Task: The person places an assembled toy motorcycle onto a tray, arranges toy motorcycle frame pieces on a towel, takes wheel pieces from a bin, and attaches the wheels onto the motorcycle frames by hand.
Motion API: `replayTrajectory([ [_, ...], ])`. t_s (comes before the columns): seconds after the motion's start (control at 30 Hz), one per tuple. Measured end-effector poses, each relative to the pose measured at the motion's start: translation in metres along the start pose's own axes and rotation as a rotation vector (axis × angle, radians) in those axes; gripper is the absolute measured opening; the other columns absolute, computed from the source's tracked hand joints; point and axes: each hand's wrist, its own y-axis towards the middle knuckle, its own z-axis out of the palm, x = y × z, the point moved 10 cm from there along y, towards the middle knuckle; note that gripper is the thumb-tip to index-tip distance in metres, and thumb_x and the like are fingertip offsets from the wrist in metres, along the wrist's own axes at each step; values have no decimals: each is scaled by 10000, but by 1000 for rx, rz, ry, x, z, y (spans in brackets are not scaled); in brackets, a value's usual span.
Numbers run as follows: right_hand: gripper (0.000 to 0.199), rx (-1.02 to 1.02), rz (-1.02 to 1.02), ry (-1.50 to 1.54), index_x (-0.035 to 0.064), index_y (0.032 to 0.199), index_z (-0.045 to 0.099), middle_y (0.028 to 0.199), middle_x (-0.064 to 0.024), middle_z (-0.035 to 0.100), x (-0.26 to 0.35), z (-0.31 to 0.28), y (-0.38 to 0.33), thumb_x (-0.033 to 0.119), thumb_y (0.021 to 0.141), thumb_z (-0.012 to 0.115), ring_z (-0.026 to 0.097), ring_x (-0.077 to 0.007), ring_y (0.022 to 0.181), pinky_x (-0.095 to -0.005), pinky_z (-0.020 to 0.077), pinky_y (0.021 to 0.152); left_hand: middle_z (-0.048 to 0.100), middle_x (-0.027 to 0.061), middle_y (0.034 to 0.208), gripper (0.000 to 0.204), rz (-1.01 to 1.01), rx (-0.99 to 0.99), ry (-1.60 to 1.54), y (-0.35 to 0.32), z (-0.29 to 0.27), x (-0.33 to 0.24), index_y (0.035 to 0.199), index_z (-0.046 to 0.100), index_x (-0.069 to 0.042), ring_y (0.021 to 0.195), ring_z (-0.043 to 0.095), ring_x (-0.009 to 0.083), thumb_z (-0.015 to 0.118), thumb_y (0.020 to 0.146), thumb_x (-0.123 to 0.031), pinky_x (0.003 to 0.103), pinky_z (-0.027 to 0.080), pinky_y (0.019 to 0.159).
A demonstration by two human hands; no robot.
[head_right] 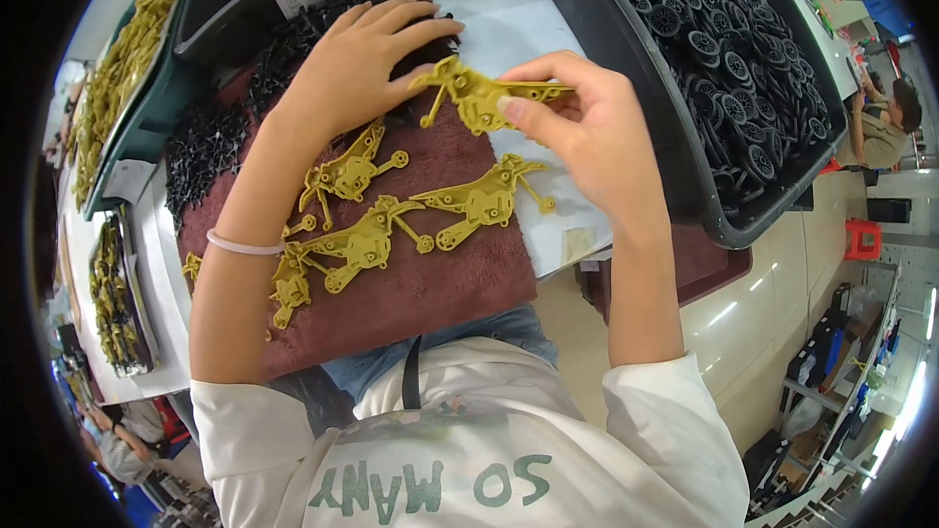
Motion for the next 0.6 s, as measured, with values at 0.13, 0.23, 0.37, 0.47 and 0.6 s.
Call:
replayTrajectory([
  [0.13,187,128,53,-1,4,1002,668,831,-32,663,-17,19,15,18,818,699,597,-81,698,-226,474,623,561,65,1292,388,-45,-35,-25,-7,-9,17,1239,596,-184,1180,534,289,624,871,-302,394,417,1025],
  [0.23,194,234,113,-74,-3,997,662,923,-34,648,-26,29,22,11,805,689,588,-73,778,-220,475,704,567,77,1276,363,-29,-84,-59,-14,-21,20,1227,590,-153,1165,543,300,619,885,-271,386,433,1002],
  [0.37,180,237,32,-235,9,970,671,946,-32,606,-22,37,27,17,793,704,569,-75,721,-220,459,673,597,84,1117,279,-32,-335,-120,-33,-73,7,1100,618,-81,1049,577,281,652,860,-219,394,474,898],
  [0.47,175,206,-52,-375,34,943,683,933,-45,574,-20,41,24,61,776,725,533,-103,669,-252,452,660,582,95,1014,245,-354,-82,-314,-68,-51,7,1033,606,-49,952,571,283,677,839,-182,402,475,827],
  [0.6,167,149,-137,-459,54,920,686,918,-62,568,-7,48,22,98,765,732,517,-155,640,-301,455,661,560,97,946,221,-334,15,-255,-106,-46,-23,983,592,-32,888,548,290,687,821,-148,400,464,796],
])
